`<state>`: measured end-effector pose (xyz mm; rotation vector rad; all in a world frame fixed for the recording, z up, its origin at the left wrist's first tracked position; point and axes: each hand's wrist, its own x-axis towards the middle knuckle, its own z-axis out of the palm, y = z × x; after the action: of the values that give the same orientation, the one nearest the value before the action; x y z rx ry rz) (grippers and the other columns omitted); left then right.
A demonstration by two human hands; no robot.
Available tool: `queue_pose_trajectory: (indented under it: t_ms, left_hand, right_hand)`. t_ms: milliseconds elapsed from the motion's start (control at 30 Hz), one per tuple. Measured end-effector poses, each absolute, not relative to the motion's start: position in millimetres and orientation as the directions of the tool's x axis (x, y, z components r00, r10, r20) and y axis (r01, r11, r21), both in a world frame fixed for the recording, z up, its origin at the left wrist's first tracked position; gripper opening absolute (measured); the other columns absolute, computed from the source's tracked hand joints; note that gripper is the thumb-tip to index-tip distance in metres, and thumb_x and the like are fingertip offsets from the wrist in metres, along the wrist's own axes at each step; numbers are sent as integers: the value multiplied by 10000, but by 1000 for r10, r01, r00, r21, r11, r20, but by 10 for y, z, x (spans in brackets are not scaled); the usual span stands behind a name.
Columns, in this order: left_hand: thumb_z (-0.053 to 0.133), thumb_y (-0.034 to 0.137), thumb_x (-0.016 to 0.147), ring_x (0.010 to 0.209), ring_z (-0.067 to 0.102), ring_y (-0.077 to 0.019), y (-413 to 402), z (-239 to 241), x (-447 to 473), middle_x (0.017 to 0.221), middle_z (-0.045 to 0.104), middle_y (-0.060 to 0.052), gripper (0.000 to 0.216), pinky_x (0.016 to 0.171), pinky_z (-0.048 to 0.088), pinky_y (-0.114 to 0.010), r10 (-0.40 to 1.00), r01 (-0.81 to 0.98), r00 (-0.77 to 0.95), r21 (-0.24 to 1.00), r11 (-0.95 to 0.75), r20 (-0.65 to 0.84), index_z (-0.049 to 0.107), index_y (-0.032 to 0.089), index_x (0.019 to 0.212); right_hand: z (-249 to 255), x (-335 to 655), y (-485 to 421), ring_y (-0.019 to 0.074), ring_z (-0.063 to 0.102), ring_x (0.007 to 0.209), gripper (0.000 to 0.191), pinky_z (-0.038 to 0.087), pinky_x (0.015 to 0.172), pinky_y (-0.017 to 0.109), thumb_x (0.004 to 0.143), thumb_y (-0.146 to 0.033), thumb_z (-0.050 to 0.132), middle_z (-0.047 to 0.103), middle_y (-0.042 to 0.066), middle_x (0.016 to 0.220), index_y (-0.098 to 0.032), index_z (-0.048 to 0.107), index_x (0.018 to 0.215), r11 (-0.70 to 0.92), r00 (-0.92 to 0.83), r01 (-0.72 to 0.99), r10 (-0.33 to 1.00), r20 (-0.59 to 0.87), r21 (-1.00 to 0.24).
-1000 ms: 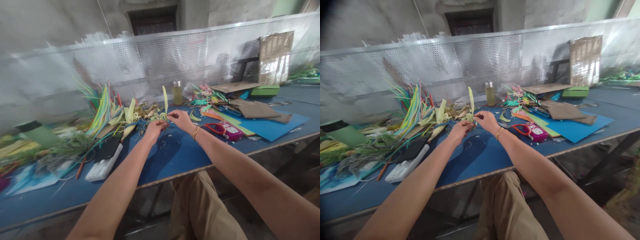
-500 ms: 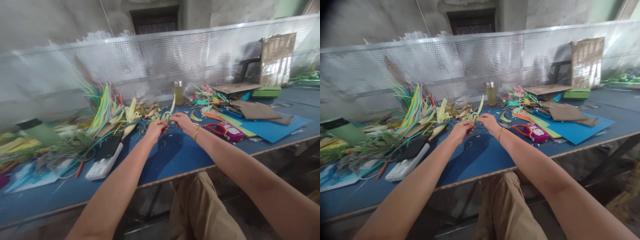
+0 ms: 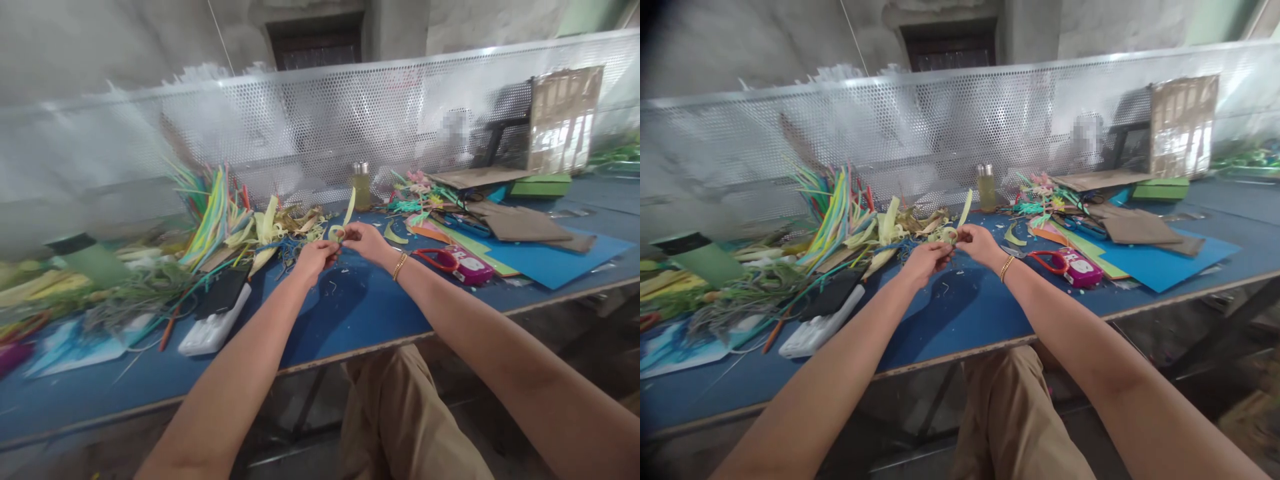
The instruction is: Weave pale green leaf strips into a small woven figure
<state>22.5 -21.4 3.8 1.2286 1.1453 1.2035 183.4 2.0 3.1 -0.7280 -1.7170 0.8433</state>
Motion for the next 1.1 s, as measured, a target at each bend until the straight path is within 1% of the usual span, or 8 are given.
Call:
queue_pose_trajectory:
  t_ms: [67, 100, 233, 433, 567, 667, 867, 1100]
  left_hand:
    - [825, 280, 631, 530, 549, -77, -215, 40, 221, 684, 670, -47, 186, 500, 416, -188, 998, -17, 58, 1000, -16, 17, 715, 143, 693]
    - [824, 277, 635, 529, 549, -76, -216, 41, 220, 685, 671, -47, 182, 498, 417, -189, 998, -16, 63, 1000, -16, 17, 715, 144, 695]
    - [828, 270, 637, 524, 548, -77, -220, 45, 220, 685, 670, -48, 184, 490, 420, -191, 997, -34, 77, 999, -11, 14, 710, 143, 699]
    - [857, 280, 601, 523, 561, -82, -241, 62, 226, 683, 678, -60, 229, 480, 423, -190, 996, -49, 90, 999, 16, -11, 708, 134, 695]
    - [855, 247, 577, 510, 557, -87, -244, 72, 231, 675, 682, -71, 212, 476, 432, -199, 997, -68, 66, 997, 46, -41, 706, 125, 668]
    - [833, 206, 562, 492, 551, -89, -230, 75, 219, 642, 675, -72, 177, 457, 411, -196, 998, -75, 27, 996, 57, -55, 693, 121, 626]
    - [768, 147, 561, 431, 502, -74, -201, 71, 191, 533, 617, -41, 104, 382, 281, -174, 998, -91, -48, 995, 41, -46, 679, 120, 607]
    - [717, 88, 633, 460, 535, -78, -174, 83, 171, 554, 627, -50, 47, 424, 384, -160, 998, -220, 5, 974, 61, -62, 689, 99, 669]
  right_hand:
    - [44, 1861, 16, 138, 573, 688, 119, 460, 688, 277, 667, -239, 670, 636, 8, 719, -168, 626, 753, 588, -279, 161, 797, 535, -792]
    - [50, 1869, 12, 135, 562, 667, 120, 450, 663, 271, 679, -268, 683, 629, 4, 690, -170, 624, 715, 598, -275, 199, 795, 542, -776]
    - [46, 1868, 2, 125, 534, 617, 212, 422, 614, 263, 702, -352, 705, 618, 3, 639, -170, 619, 639, 609, -212, 288, 793, 571, -739]
    - [4, 1826, 25, 139, 574, 651, 205, 462, 663, 284, 669, -370, 732, 664, 21, 694, -183, 647, 676, 554, -62, 211, 830, 554, -806]
    - [21, 1817, 1, 126, 547, 627, 185, 451, 648, 275, 673, -334, 717, 636, 11, 676, -182, 614, 662, 602, -79, 191, 797, 599, -775]
    - [49, 1813, -57, 123, 534, 637, 154, 431, 644, 262, 704, -296, 687, 626, 7, 681, -178, 598, 664, 661, -164, 241, 750, 641, -711]
    - [83, 1777, -187, 132, 538, 688, 99, 385, 668, 246, 772, -237, 631, 639, 5, 714, -179, 603, 698, 728, -270, 449, 663, 699, -518]
    - [97, 1735, -251, 171, 536, 715, 83, 325, 653, 271, 824, -219, 591, 636, 28, 747, -195, 573, 746, 671, -293, 660, 644, 706, -338]
